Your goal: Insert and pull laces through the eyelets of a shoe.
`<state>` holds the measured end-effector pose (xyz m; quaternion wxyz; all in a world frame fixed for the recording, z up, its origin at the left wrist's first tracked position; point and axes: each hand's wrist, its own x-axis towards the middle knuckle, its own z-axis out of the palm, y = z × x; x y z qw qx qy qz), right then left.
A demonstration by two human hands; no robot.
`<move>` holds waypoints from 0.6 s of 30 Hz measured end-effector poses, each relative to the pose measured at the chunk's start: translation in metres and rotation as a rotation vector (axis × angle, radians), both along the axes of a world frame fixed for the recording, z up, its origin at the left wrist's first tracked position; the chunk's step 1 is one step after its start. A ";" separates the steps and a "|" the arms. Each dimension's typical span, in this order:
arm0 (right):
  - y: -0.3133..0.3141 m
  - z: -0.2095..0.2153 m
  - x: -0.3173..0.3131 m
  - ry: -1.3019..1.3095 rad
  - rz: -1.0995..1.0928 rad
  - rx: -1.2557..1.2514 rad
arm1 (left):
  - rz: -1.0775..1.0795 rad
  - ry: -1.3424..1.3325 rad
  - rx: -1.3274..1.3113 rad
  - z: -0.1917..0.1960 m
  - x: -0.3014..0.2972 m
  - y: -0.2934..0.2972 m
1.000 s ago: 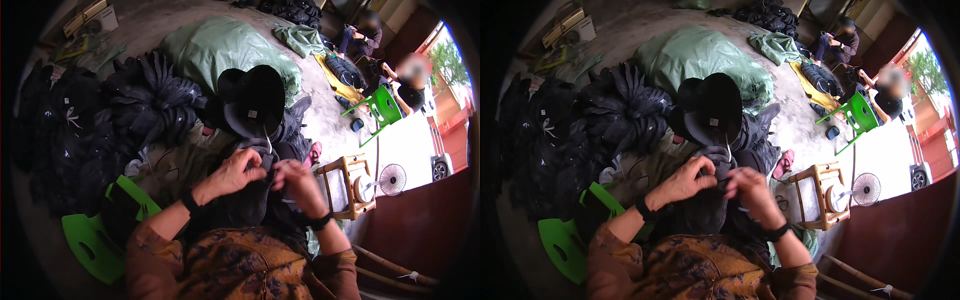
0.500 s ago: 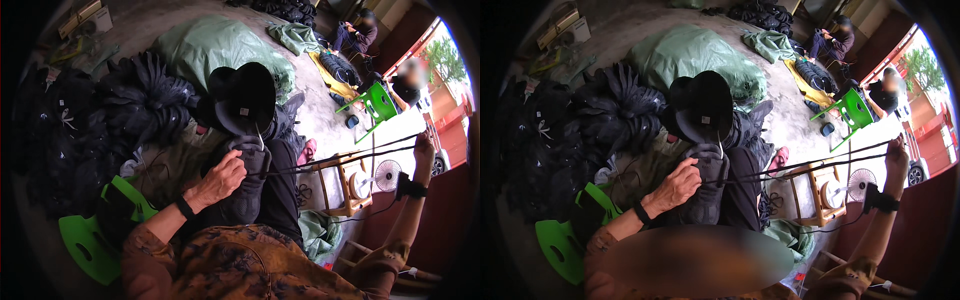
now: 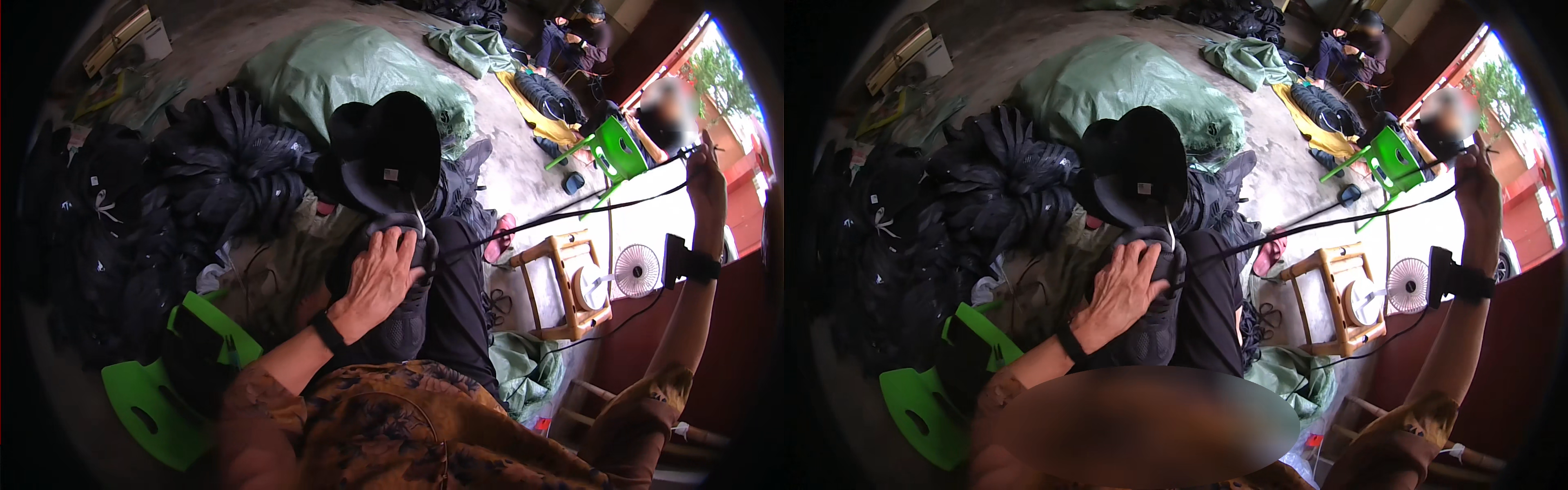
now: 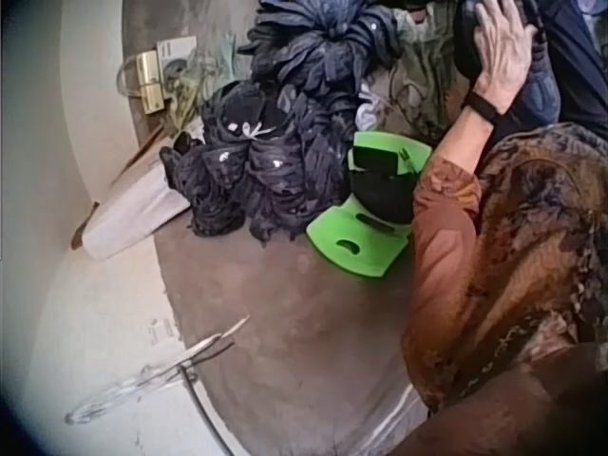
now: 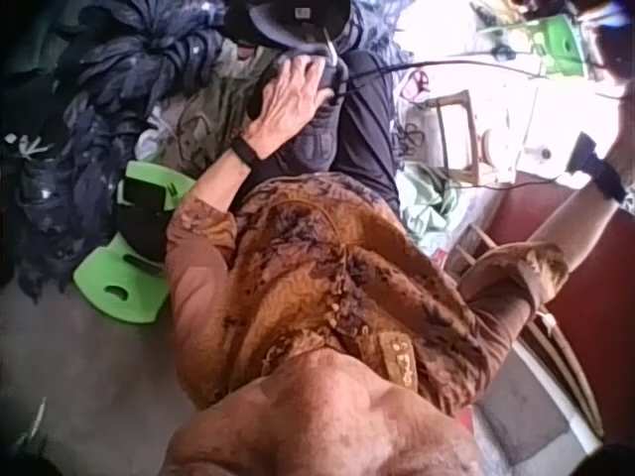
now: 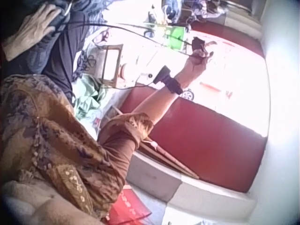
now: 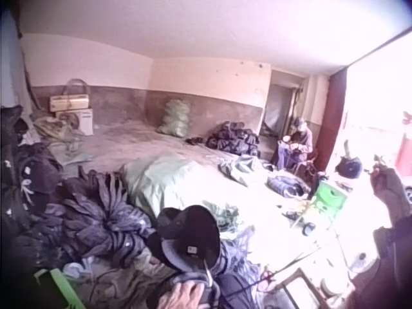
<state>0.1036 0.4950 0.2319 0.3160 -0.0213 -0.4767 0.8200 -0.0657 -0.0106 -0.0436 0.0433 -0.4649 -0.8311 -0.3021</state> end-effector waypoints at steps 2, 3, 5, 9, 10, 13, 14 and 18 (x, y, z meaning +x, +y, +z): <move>-0.008 -0.031 -0.023 -0.298 -0.447 1.053 | 0.101 0.123 -0.091 -0.009 -0.007 0.002; -0.071 -0.048 -0.050 -0.471 -0.353 0.789 | 0.137 0.109 -0.112 -0.013 -0.009 -0.008; -0.086 -0.103 -0.033 -0.548 -0.391 0.943 | 0.091 0.201 -0.108 -0.012 -0.013 -0.006; -0.171 -0.226 -0.028 -0.815 -0.127 0.979 | 0.097 0.250 -0.164 -0.011 -0.011 -0.001; -0.206 -0.238 -0.025 -0.785 0.023 0.770 | 0.096 0.275 -0.178 -0.008 -0.010 0.001; -0.285 -0.292 -0.017 -0.716 0.081 0.946 | 0.071 0.174 -0.259 0.002 -0.014 0.001; -0.312 -0.282 -0.020 -0.742 0.146 0.883 | 0.071 0.174 -0.263 0.001 -0.017 0.000; -0.354 -0.286 -0.036 -0.455 0.111 1.039 | -0.047 -0.049 0.004 0.000 -0.028 -0.002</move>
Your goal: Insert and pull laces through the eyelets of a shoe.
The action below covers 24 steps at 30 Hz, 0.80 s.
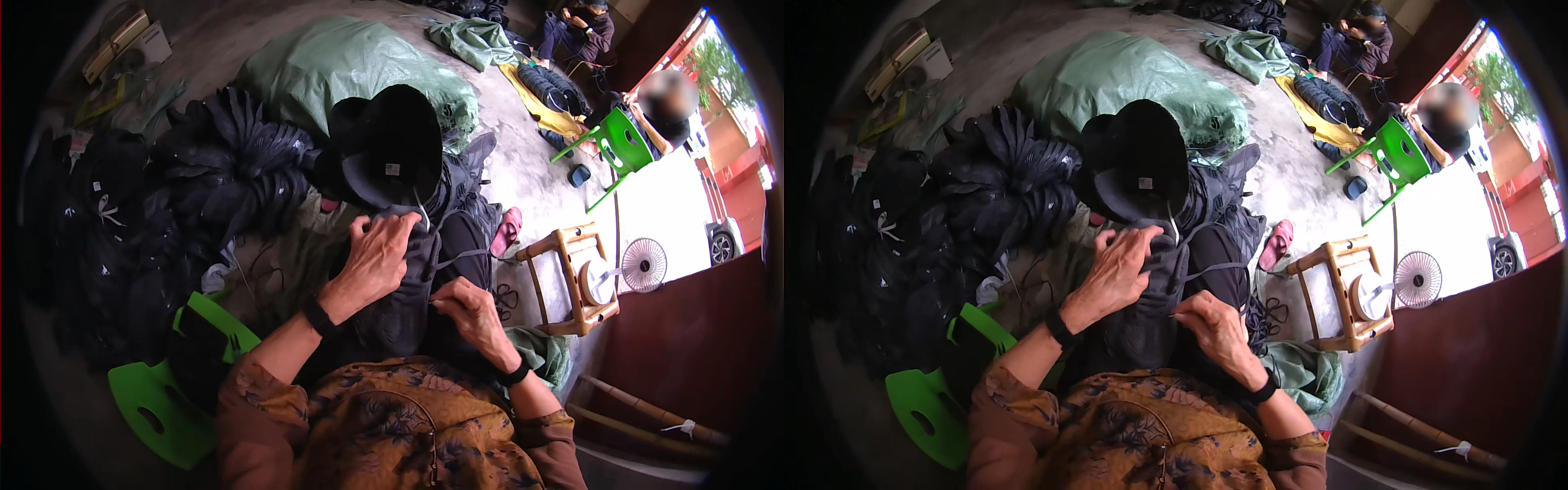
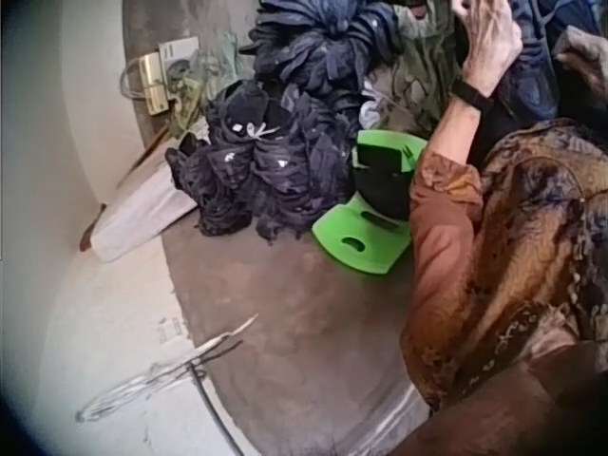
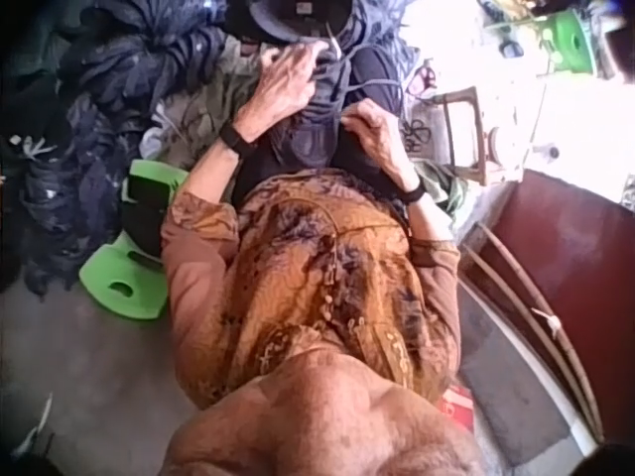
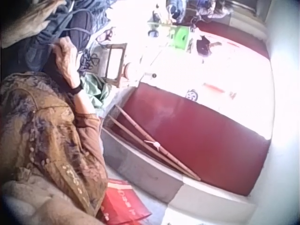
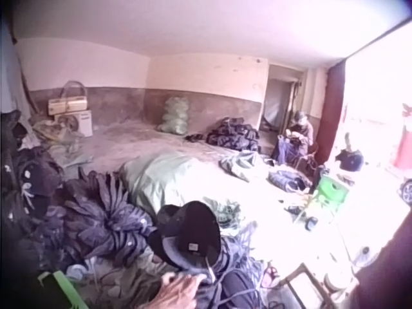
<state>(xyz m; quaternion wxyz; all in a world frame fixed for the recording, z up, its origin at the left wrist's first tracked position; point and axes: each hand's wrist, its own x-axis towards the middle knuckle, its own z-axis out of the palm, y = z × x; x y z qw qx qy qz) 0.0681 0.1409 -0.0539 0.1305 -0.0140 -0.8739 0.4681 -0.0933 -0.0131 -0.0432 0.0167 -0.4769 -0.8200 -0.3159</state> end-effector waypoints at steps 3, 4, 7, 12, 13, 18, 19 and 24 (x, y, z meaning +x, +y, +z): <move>-0.013 0.002 -0.003 -0.064 -0.116 -0.179 | 0.027 -0.530 0.184 -0.005 -0.011 0.004; -0.018 0.006 -0.006 -0.095 -0.194 -0.243 | 0.019 -0.555 0.172 -0.007 -0.016 0.002; -0.017 0.000 -0.011 -0.111 -0.242 -0.265 | -0.007 -0.579 0.057 -0.003 -0.021 0.001; -0.019 -0.007 -0.020 -0.039 -0.248 -0.037 | -0.120 -0.347 -0.101 -0.014 -0.033 0.000; -0.019 -0.009 -0.021 -0.019 -0.258 0.008 | -0.099 -0.483 -0.051 -0.012 -0.034 0.000; -0.025 -0.013 -0.027 0.040 -0.271 0.152 | -0.130 -0.864 0.031 -0.016 -0.042 -0.004; -0.026 -0.012 -0.028 0.010 -0.283 0.145 | -0.171 -0.946 0.084 -0.014 -0.040 -0.006; -0.025 -0.004 -0.035 -0.146 -0.179 -0.081 | -0.172 -0.522 -0.002 -0.010 -0.035 -0.005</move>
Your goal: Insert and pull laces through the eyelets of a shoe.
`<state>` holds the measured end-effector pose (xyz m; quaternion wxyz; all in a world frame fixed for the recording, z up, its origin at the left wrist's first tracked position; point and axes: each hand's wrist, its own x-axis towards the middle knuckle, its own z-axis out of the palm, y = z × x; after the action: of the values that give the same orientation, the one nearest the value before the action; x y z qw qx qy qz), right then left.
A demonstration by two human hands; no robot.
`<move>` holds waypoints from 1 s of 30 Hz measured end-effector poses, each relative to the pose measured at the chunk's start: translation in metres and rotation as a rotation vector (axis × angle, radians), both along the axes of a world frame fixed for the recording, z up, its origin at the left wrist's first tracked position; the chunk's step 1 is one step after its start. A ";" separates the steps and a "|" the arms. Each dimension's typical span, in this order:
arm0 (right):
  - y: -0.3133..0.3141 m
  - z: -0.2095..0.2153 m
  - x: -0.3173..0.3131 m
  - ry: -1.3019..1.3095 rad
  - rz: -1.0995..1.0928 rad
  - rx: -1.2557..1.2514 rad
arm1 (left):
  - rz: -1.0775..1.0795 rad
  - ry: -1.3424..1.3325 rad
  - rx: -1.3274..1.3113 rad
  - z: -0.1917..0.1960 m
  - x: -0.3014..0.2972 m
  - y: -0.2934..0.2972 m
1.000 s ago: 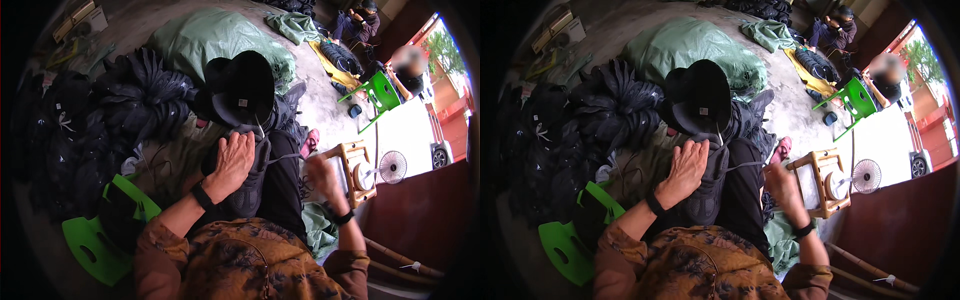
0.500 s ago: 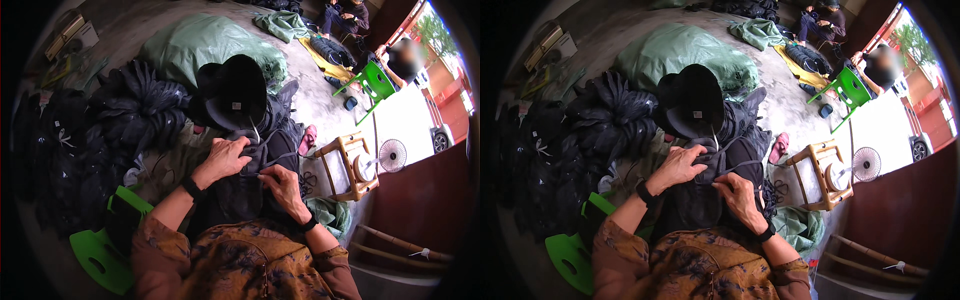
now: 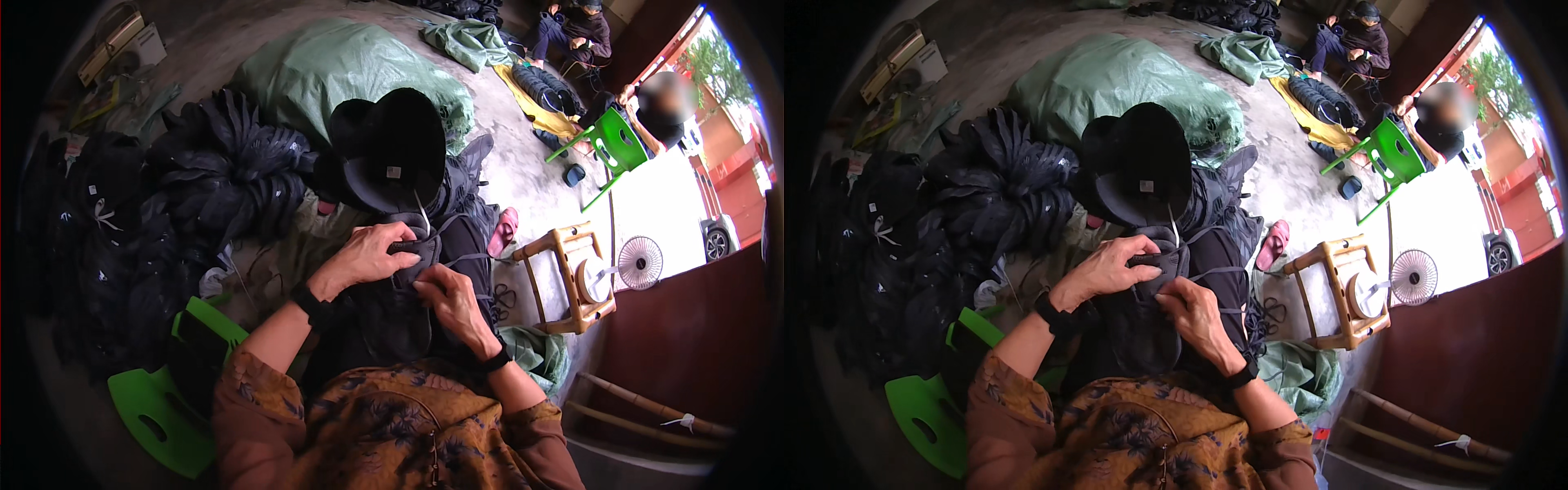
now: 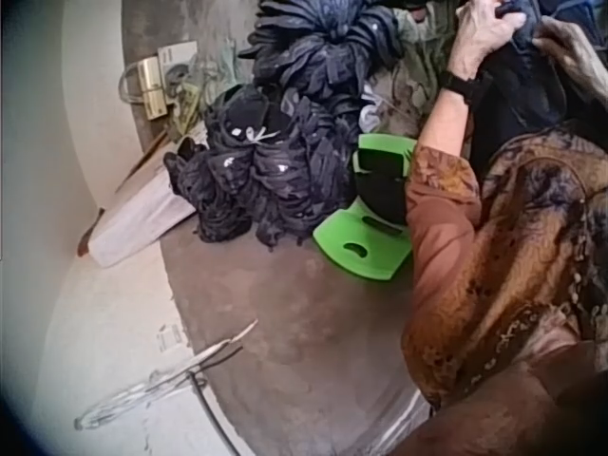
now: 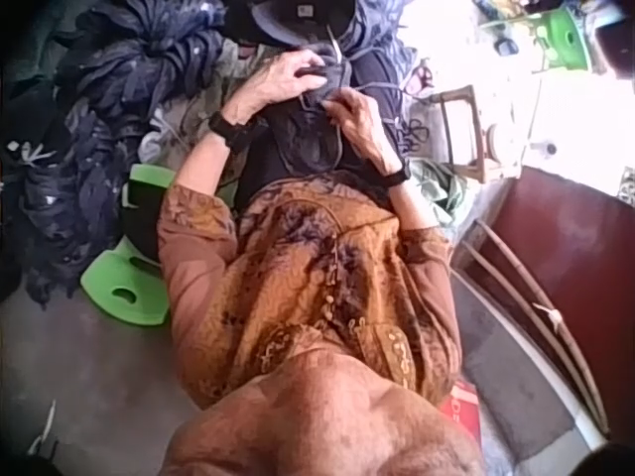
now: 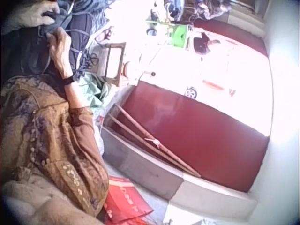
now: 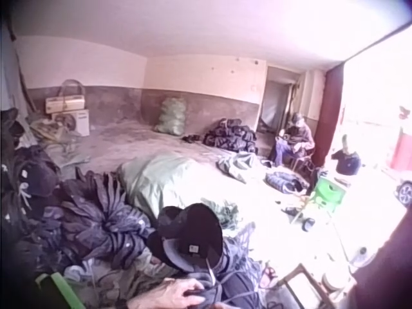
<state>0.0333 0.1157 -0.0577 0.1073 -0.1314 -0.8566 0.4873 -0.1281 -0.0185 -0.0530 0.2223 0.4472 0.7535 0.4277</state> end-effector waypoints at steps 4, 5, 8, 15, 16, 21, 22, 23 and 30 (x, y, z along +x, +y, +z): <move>0.014 -0.007 -0.005 -0.103 0.133 -0.299 | -0.029 0.101 -0.127 -0.004 0.001 0.004; 0.012 -0.005 -0.006 -0.102 0.138 -0.297 | -0.024 0.102 -0.126 -0.004 0.000 0.004; 0.003 -0.002 -0.004 -0.118 0.022 -0.112 | 0.011 0.112 -0.125 -0.006 0.000 0.004; -0.017 -0.002 -0.017 0.183 0.043 0.601 | 0.019 -0.039 -0.170 -0.006 -0.006 0.004; -0.019 -0.001 -0.017 0.187 0.066 0.699 | 0.025 -0.054 -0.154 -0.008 -0.006 0.005; 0.005 0.021 -0.026 0.350 0.167 0.852 | 0.082 0.114 0.063 -0.024 0.005 0.009; 0.018 0.038 -0.032 0.290 0.159 0.662 | 0.128 0.244 0.079 -0.028 0.009 0.010; 0.012 0.093 -0.038 0.003 0.040 -0.287 | 0.131 0.238 0.080 -0.030 0.011 0.008; 0.047 0.252 -0.078 0.484 0.624 -0.798 | 0.173 0.273 0.039 -0.023 0.018 0.007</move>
<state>-0.0447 0.1628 0.1944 0.0933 0.2135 -0.5549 0.7986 -0.1099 -0.0120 -0.0757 0.0712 0.4390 0.8038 0.3951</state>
